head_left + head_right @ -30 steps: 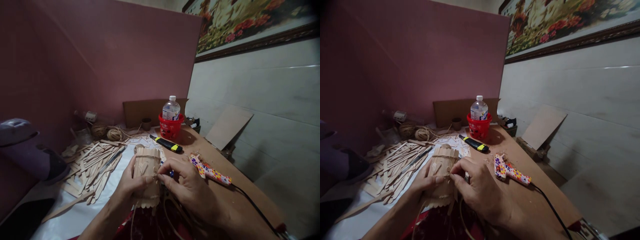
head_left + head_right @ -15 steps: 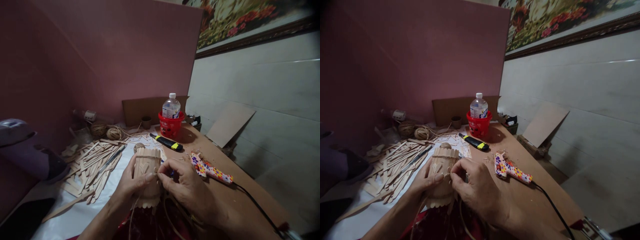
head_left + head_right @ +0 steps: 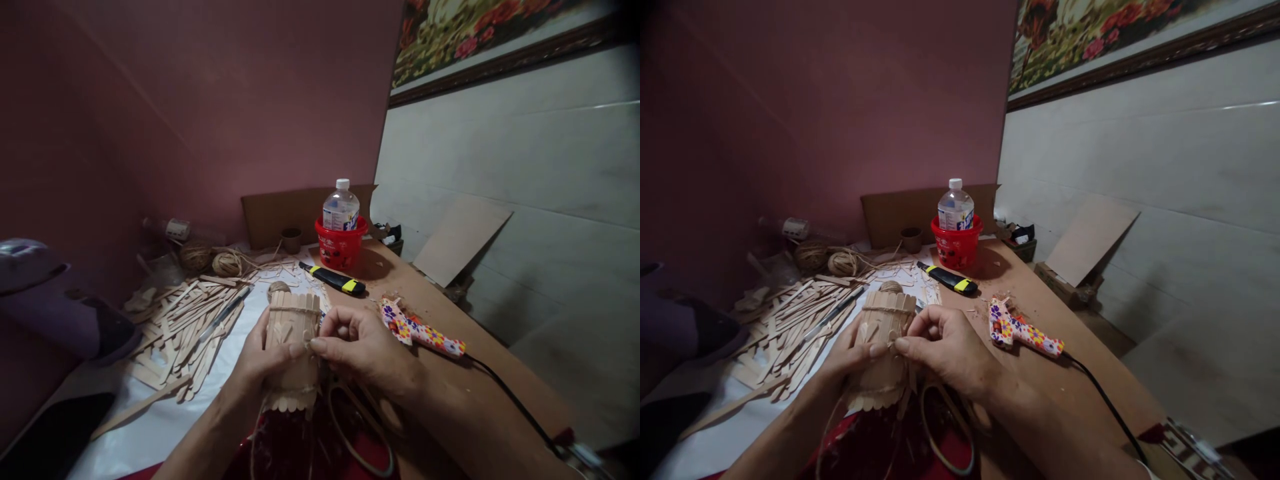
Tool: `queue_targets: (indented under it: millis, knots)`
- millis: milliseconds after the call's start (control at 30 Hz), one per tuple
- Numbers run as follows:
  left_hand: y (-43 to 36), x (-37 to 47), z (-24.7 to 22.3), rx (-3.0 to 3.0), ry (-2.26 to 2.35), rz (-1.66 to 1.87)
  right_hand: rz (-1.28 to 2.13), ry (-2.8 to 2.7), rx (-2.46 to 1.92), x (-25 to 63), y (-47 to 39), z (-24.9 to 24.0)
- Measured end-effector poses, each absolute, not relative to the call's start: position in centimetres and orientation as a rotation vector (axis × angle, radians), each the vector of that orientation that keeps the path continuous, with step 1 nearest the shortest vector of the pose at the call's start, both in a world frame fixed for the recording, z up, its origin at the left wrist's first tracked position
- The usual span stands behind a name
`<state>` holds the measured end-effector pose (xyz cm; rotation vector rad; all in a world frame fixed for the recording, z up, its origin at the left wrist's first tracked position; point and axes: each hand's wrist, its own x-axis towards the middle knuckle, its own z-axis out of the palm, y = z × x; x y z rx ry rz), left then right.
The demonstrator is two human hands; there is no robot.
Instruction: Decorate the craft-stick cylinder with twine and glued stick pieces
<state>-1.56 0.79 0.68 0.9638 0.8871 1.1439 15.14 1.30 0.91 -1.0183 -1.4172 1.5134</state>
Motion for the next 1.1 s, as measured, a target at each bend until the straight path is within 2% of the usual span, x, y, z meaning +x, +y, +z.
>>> queue_targets:
  millis: [100, 367, 567, 1100]
  knots:
    - [0.62, -1.71, 0.98, 0.940, 0.877, 1.116, 1.621, -1.384, -0.977, 15.05, 1.30, 0.81]
    - [0.72, -1.98, 0.83, 0.961, 0.874, 1.075, 1.588, -1.365, -0.911, 14.78, 0.86, 0.73]
    - [0.71, -1.86, 0.66, 0.970, 0.844, 1.086, 1.687, -1.312, -0.942, 15.15, 1.15, 0.70]
    - [0.10, -1.34, 1.02, 0.861, 0.795, 1.065, 1.664, -1.336, -0.959, 15.67, 1.06, -0.07]
